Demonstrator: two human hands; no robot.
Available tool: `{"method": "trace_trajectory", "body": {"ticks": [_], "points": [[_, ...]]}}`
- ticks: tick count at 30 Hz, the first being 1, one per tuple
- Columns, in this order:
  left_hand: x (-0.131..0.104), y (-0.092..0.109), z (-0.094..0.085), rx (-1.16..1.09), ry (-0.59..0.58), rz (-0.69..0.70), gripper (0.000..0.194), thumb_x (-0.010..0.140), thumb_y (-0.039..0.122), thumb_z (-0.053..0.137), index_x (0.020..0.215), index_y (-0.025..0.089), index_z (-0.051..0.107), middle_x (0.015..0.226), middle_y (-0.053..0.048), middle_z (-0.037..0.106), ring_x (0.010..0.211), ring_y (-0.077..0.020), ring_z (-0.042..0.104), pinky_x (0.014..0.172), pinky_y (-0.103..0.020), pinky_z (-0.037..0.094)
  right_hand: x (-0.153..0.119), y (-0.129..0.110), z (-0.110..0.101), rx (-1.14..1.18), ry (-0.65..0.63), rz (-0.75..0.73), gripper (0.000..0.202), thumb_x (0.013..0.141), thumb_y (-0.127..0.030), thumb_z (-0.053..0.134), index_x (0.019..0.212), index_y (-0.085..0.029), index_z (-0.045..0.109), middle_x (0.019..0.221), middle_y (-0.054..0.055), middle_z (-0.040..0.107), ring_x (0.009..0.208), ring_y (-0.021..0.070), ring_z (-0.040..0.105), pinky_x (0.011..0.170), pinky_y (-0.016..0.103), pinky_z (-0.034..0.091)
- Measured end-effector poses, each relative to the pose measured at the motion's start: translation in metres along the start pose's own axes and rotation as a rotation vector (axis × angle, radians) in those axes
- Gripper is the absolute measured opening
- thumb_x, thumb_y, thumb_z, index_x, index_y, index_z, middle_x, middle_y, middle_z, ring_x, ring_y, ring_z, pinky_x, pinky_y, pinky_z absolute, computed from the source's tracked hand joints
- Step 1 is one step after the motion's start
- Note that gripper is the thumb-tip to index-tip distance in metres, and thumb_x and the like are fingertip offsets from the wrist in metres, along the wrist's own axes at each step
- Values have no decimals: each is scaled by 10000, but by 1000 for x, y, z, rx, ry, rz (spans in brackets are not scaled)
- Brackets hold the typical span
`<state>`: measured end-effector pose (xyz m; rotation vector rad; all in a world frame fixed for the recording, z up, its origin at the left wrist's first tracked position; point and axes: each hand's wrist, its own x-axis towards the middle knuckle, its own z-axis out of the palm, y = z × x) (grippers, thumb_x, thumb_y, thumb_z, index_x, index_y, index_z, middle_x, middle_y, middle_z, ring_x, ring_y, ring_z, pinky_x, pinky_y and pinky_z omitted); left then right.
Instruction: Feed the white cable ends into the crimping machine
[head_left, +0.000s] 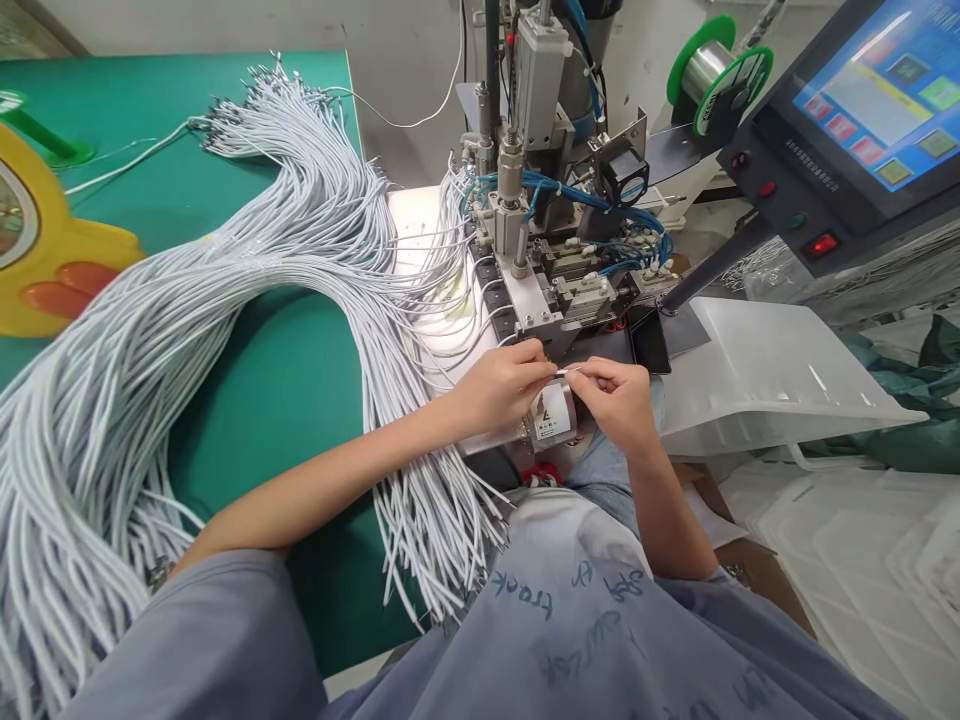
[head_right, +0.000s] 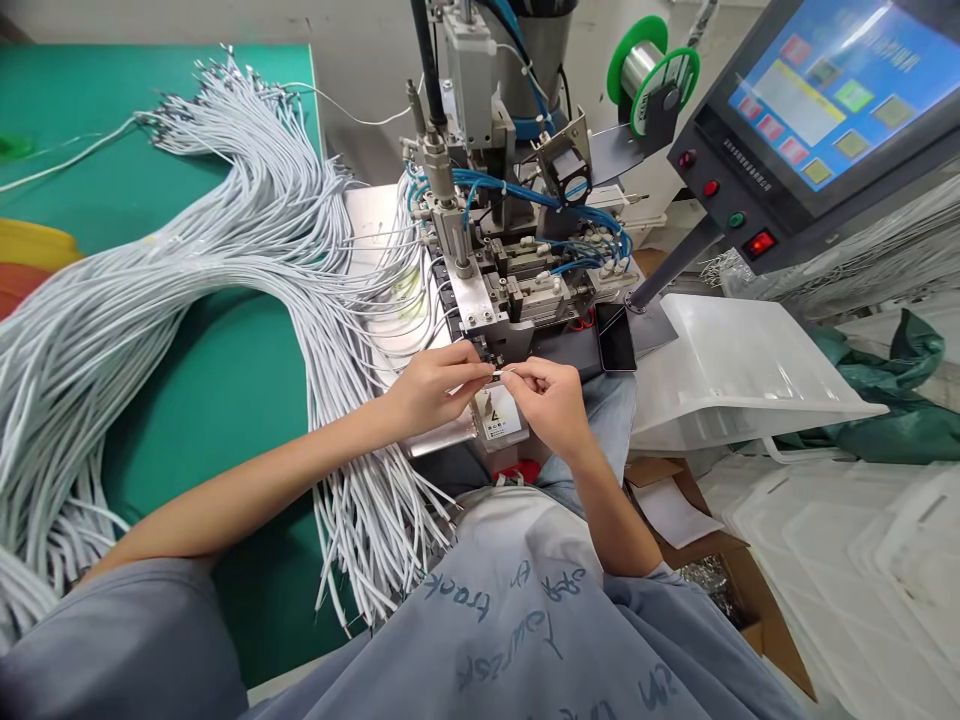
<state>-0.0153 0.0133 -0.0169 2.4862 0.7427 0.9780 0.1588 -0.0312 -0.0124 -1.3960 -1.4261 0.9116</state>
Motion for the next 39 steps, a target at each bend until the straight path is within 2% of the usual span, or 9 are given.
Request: {"method": "trace_trajectory", "body": {"ticks": [4, 11, 15, 18, 20, 27, 31, 36, 39], "points": [[0, 1, 1, -67, 36, -36, 204, 866, 190, 485, 781, 146, 666, 670, -20, 545, 598, -86, 506, 532, -193, 397, 2, 7, 0, 46, -37, 2, 167, 733, -286, 627, 636, -158, 674, 517, -42, 386, 483, 74, 310, 454, 238, 286], [0, 5, 7, -277, 108, -136, 165, 812, 194, 592, 658, 140, 611, 592, 7, 531, 556, -78, 501, 523, -190, 394, -9, 11, 23, 203, 164, -29, 168, 762, -291, 613, 659, -169, 664, 554, -33, 394, 522, 90, 353, 478, 248, 296], [-2, 0, 5, -50, 64, -25, 210, 877, 201, 480, 730, 146, 619, 632, -13, 529, 568, -85, 495, 521, -197, 387, -9, 5, 22, -6, 221, -143, 183, 790, -270, 575, 653, -173, 649, 523, -45, 334, 492, 90, 327, 475, 255, 295], [-2, -2, 1, 229, 15, 122, 275, 896, 157, 393, 713, 150, 598, 621, -14, 510, 537, -89, 444, 496, -206, 353, -3, 3, 14, -100, 106, -201, 225, 787, -238, 568, 573, -172, 588, 502, -51, 307, 482, 87, 320, 478, 257, 291], [-3, -2, 1, 286, 18, 134, 291, 894, 149, 388, 676, 152, 582, 601, -6, 493, 521, -89, 424, 486, -210, 339, 0, 5, 12, -88, 56, -201, 248, 790, -228, 562, 549, -173, 563, 497, -52, 302, 480, 86, 320, 479, 256, 288], [-9, -2, 12, -169, 94, -219, 124, 834, 217, 583, 761, 148, 656, 639, -5, 564, 576, -85, 528, 539, -197, 429, 2, 21, 38, 107, 222, -202, 193, 798, -214, 559, 617, -170, 608, 508, -58, 298, 471, 84, 312, 468, 250, 273], [-9, -9, 8, -149, -53, -218, 158, 875, 190, 514, 880, 158, 669, 689, -26, 593, 606, -92, 554, 561, -199, 467, 4, 29, 41, 141, 196, -125, 214, 811, -202, 549, 605, -170, 597, 527, -52, 317, 489, 89, 343, 481, 249, 291], [-15, -24, 1, 292, -292, -131, 250, 891, 134, 404, 932, 117, 651, 700, -53, 553, 557, -105, 521, 497, -206, 444, 10, 48, 33, 97, 53, 33, 195, 850, -207, 491, 765, -173, 662, 642, 0, 518, 557, 116, 478, 512, 252, 357], [-22, -33, 3, 365, -349, -119, 243, 892, 116, 398, 959, 119, 631, 730, -59, 563, 590, -117, 548, 529, -215, 470, 10, 60, 30, 119, 32, 124, 202, 861, -218, 477, 833, -177, 673, 722, 23, 582, 622, 132, 535, 555, 254, 396]]}}
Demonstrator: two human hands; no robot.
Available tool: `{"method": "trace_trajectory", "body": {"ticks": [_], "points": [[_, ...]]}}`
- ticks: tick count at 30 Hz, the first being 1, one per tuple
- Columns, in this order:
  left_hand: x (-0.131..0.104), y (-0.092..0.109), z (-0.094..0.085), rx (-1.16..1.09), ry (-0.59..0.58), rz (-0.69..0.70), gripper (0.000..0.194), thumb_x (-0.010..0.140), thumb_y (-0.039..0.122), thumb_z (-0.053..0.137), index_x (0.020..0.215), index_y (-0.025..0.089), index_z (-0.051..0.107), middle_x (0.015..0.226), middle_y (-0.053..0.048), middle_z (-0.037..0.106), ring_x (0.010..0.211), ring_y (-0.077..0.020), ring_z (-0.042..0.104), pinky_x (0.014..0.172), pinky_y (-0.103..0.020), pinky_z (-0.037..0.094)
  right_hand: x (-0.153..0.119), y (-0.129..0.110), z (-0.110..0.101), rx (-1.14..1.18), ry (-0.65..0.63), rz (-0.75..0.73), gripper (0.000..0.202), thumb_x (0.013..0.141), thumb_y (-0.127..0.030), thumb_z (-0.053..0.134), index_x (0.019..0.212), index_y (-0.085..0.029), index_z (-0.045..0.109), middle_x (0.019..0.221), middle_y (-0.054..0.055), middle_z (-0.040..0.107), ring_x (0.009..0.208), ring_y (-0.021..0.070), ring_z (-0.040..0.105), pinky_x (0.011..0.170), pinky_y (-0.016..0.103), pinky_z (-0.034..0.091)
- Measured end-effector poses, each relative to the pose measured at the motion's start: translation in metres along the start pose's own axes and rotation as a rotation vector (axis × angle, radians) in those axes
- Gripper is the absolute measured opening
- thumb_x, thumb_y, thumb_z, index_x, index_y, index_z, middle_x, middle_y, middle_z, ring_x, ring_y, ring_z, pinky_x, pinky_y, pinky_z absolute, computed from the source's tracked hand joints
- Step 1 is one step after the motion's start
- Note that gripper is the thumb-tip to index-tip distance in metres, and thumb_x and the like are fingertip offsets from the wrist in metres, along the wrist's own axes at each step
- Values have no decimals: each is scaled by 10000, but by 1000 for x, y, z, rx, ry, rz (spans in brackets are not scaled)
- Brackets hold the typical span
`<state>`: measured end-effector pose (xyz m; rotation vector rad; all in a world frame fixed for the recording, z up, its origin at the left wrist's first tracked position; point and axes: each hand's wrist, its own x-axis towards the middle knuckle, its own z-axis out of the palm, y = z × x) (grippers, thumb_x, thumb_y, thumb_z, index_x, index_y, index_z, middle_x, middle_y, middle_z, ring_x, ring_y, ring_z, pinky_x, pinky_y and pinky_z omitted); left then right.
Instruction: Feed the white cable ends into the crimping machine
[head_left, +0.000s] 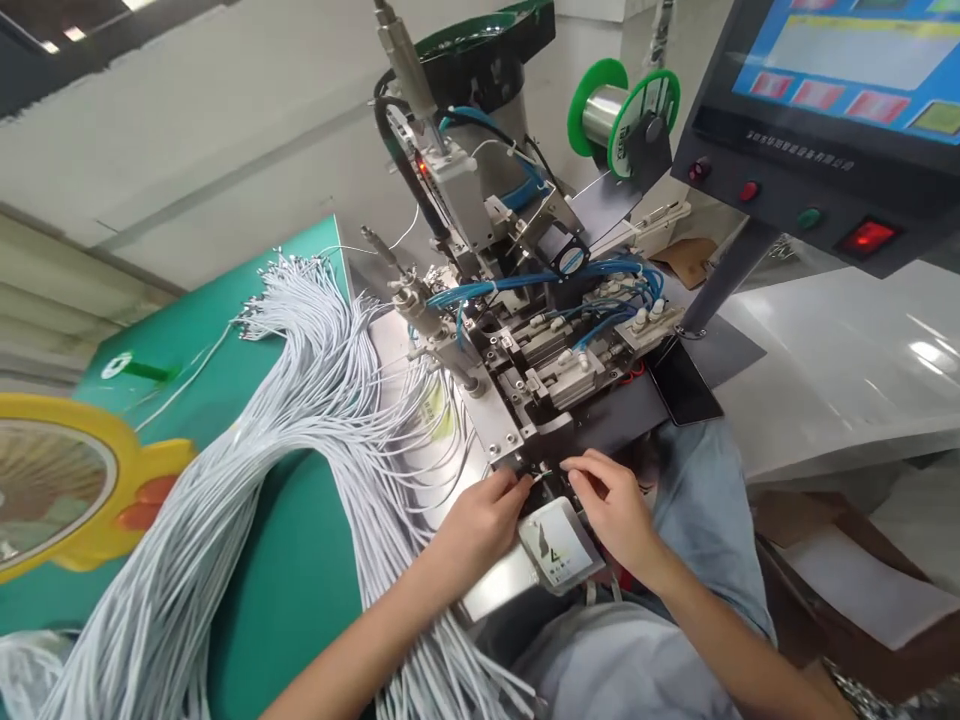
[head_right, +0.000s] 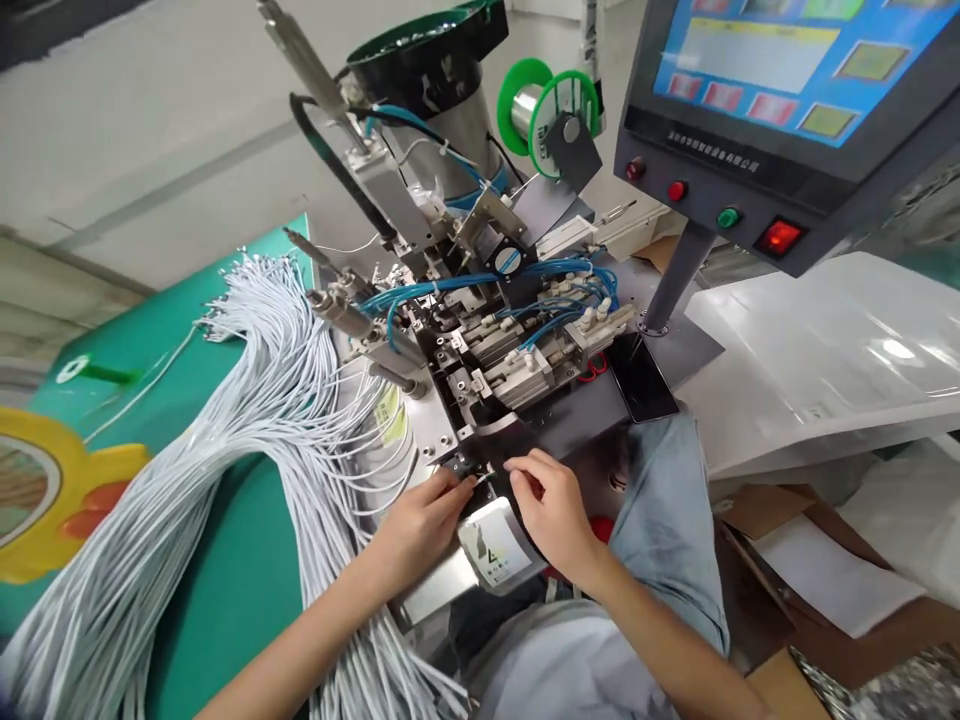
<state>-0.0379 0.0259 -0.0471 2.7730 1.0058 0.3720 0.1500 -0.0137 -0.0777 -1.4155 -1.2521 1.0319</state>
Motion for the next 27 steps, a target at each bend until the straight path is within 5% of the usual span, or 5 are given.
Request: {"method": "trace_trajectory", "body": {"ticks": [6, 13, 27], "points": [[-4, -1, 2, -44, -7, -37, 220, 899, 103, 422, 1049, 128, 580, 773, -47, 556, 605, -90, 528, 554, -201, 471, 1, 7, -3, 85, -141, 184, 238, 888, -264, 450, 899, -184, 675, 777, 18, 583, 601, 107, 503, 532, 238, 371], [-6, 0, -1, -45, -16, -48, 232, 891, 86, 445, 1090, 134, 554, 808, -51, 567, 632, -88, 529, 564, -196, 475, 9, 5, -3, 179, -257, 207, 224, 888, -252, 454, 914, -192, 668, 794, 12, 597, 659, 107, 545, 577, 223, 409], [8, 7, 1, 35, 32, 23, 261, 882, 90, 408, 1068, 104, 590, 772, -42, 559, 595, -88, 526, 537, -194, 467, 18, -2, -15, 199, -213, 262, 171, 812, -277, 535, 830, -174, 670, 793, 24, 677, 665, 118, 604, 565, 218, 470]]}}
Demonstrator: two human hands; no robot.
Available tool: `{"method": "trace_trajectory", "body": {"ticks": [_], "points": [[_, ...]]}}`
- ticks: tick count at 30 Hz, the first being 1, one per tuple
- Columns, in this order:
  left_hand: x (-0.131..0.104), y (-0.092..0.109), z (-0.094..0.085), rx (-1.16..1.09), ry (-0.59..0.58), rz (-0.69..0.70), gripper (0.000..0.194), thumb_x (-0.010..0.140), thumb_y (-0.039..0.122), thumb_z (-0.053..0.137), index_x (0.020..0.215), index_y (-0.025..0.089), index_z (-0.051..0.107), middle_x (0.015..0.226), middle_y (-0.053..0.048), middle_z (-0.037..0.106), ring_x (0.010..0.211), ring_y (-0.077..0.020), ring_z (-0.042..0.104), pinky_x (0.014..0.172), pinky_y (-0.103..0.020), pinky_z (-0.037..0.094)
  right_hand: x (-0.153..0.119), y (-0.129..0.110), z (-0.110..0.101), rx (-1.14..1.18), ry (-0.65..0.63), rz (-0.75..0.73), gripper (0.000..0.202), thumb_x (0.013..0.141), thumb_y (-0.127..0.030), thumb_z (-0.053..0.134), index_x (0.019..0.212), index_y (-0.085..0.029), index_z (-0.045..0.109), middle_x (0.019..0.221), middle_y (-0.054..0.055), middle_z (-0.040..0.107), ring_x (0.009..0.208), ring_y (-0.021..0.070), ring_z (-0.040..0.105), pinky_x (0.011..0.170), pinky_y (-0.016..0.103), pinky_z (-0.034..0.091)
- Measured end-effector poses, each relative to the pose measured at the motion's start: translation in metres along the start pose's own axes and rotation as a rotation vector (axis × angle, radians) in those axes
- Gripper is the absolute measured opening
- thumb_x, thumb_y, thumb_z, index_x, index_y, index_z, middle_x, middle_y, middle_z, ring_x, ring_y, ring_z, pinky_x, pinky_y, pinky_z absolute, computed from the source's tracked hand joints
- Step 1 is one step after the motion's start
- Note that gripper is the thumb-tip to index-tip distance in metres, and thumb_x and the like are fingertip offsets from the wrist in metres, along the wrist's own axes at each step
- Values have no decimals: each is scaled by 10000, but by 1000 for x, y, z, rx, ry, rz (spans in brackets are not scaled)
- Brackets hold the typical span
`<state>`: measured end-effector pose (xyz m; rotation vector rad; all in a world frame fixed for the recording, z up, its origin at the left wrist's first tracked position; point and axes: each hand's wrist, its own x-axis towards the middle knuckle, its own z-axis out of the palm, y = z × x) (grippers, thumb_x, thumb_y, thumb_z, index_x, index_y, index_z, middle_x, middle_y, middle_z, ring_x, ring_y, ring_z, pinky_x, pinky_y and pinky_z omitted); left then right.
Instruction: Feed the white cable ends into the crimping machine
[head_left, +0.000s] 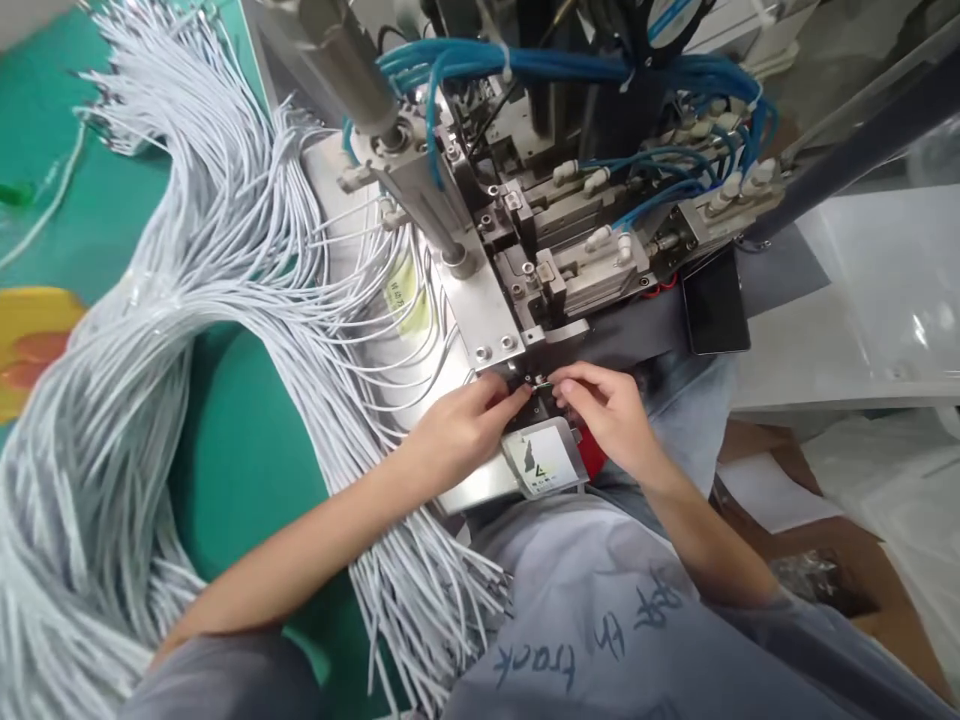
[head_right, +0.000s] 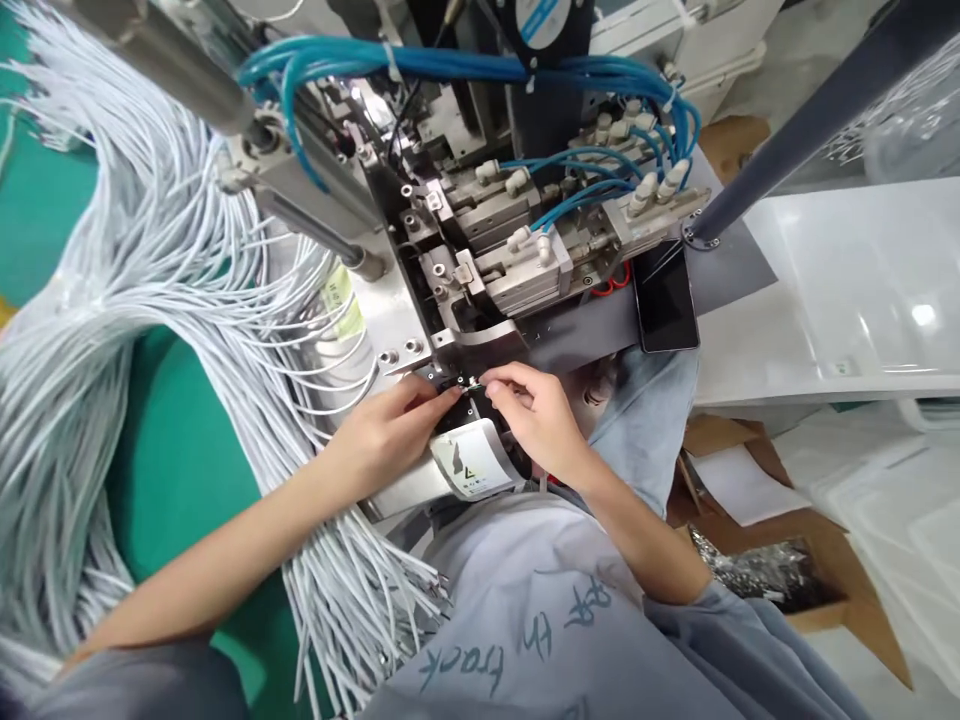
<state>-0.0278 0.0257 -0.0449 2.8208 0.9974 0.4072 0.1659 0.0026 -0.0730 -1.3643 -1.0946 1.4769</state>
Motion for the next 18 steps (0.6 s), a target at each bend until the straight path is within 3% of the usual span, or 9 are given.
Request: {"method": "trace_trajectory", "body": {"ticks": [6, 18], "points": [[2, 0, 2, 54, 21, 42, 292, 885, 96, 362, 1103, 109, 556, 786, -43, 558, 592, -94, 528, 530, -196, 461, 3, 4, 6, -84, 78, -47, 142, 775, -285, 585, 810, -170, 661, 764, 20, 677, 674, 127, 601, 646, 252, 489], [5, 3, 2, 91, -55, 24, 321, 914, 106, 289, 1143, 103, 514, 839, -66, 560, 614, -111, 532, 569, -230, 465, 14, 5, 4, -149, 36, -61, 136, 780, -297, 539, 714, -181, 560, 643, -19, 551, 594, 104, 508, 559, 224, 428]]}}
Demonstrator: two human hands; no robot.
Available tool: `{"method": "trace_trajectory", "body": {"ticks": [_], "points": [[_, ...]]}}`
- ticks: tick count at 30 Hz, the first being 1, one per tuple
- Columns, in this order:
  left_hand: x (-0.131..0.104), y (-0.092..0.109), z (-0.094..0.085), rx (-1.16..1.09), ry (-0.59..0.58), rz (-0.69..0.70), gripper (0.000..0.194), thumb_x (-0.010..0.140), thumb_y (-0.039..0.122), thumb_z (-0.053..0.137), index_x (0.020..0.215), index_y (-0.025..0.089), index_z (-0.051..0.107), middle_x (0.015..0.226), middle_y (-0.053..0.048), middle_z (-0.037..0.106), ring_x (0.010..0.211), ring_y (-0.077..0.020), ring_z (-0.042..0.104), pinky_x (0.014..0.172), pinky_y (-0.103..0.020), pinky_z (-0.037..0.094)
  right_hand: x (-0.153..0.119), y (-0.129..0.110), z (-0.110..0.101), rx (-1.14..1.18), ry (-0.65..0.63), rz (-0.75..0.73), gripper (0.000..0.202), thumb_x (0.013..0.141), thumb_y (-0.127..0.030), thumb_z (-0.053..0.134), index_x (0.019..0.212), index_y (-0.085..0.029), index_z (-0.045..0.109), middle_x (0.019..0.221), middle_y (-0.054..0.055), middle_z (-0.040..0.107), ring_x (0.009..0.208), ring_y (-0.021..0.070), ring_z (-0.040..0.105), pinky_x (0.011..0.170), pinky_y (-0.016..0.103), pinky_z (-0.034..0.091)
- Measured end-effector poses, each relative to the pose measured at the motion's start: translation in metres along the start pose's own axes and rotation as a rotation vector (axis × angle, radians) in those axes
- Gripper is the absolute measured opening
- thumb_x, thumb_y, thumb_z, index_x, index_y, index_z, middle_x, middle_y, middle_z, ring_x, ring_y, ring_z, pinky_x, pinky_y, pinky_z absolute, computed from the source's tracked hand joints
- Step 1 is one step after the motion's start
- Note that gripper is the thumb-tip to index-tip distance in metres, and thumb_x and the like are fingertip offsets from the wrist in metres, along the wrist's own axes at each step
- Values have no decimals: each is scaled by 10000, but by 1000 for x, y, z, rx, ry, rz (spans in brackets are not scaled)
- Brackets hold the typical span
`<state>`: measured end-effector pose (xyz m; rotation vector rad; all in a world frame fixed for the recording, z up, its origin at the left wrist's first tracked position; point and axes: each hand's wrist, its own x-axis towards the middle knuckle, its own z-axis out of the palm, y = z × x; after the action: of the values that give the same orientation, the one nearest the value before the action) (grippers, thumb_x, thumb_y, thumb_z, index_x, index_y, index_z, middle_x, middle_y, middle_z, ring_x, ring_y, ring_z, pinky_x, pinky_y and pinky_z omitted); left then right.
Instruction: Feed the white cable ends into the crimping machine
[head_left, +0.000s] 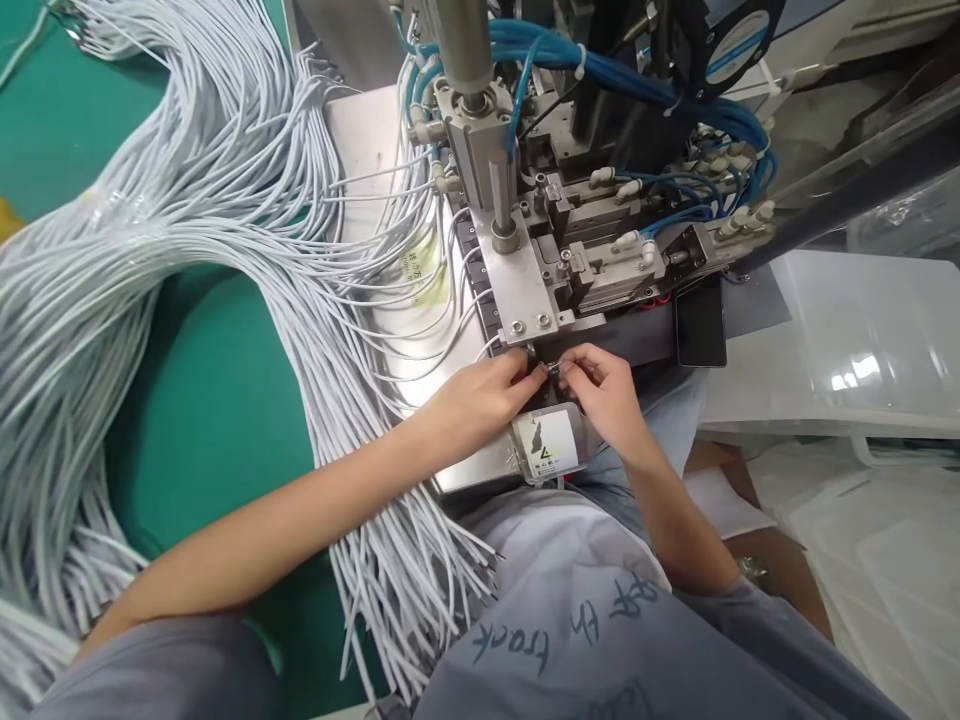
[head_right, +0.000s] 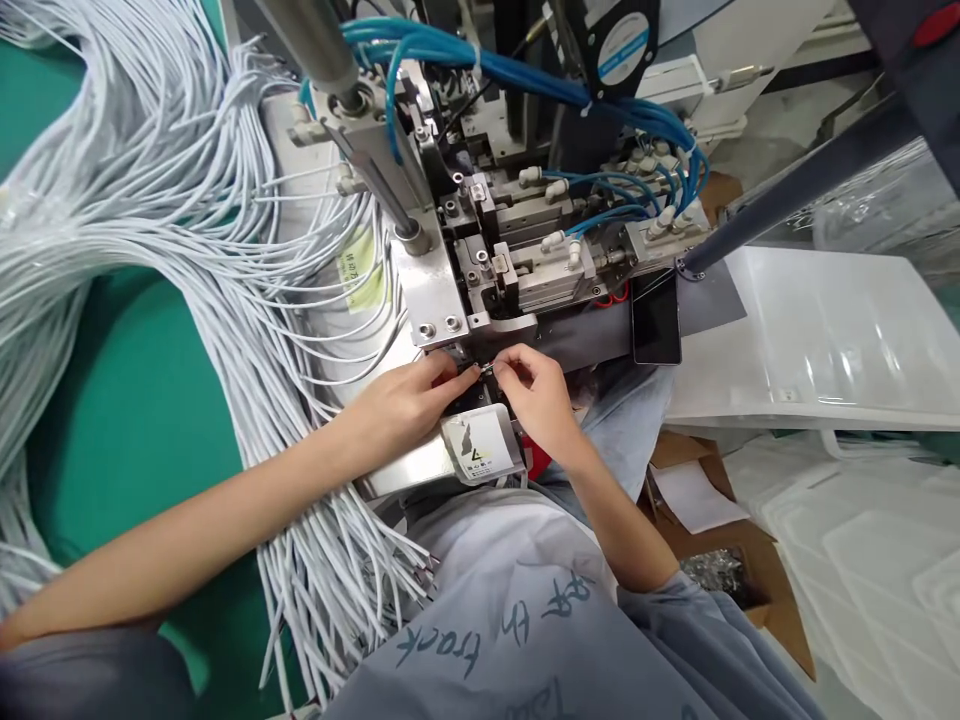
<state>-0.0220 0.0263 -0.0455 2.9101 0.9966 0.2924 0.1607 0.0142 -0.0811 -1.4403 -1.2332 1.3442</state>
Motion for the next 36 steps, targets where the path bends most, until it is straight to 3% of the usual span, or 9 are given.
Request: {"method": "trace_trajectory", "body": {"ticks": [14, 24, 29, 32, 36], "points": [[7, 4, -9, 132, -106, 75, 301, 907, 62, 292, 1045, 51, 559, 817, -96, 557, 692, -154, 562, 610, -279, 481, 6, -7, -5, -8, -57, 74, 145, 711, -289, 570, 625, -172, 575, 540, -32, 516, 492, 84, 448, 489, 226, 387], [11, 7, -12, 106, -203, 79, 303, 910, 63, 296, 1062, 26, 556, 908, -127, 576, 773, -177, 572, 686, -316, 491, 5, -7, -1, -15, 28, 18, 181, 731, -352, 594, 692, -175, 587, 574, -23, 561, 530, 104, 516, 534, 247, 437], [11, 11, -17, 93, -208, 23, 323, 884, 49, 330, 1119, 28, 552, 944, -143, 579, 784, -181, 584, 676, -315, 487, 9, -2, -2, -26, -117, 15, 264, 782, -394, 532, 622, -192, 477, 525, -53, 454, 478, 80, 406, 497, 230, 365], [8, 13, -23, 116, -241, -36, 252, 845, 33, 397, 951, 42, 625, 830, -123, 589, 736, -187, 593, 617, -302, 467, 11, 3, -2, -60, -155, -37, 301, 819, -397, 488, 600, -204, 412, 512, -65, 372, 476, 80, 340, 488, 229, 317], [4, 13, -32, 166, -297, -122, 175, 773, 12, 490, 680, 87, 619, 680, -87, 571, 671, -201, 602, 508, -276, 397, 15, 8, -3, -139, -111, -81, 243, 822, -358, 464, 634, -208, 431, 534, -59, 373, 514, 96, 359, 513, 232, 322]]}}
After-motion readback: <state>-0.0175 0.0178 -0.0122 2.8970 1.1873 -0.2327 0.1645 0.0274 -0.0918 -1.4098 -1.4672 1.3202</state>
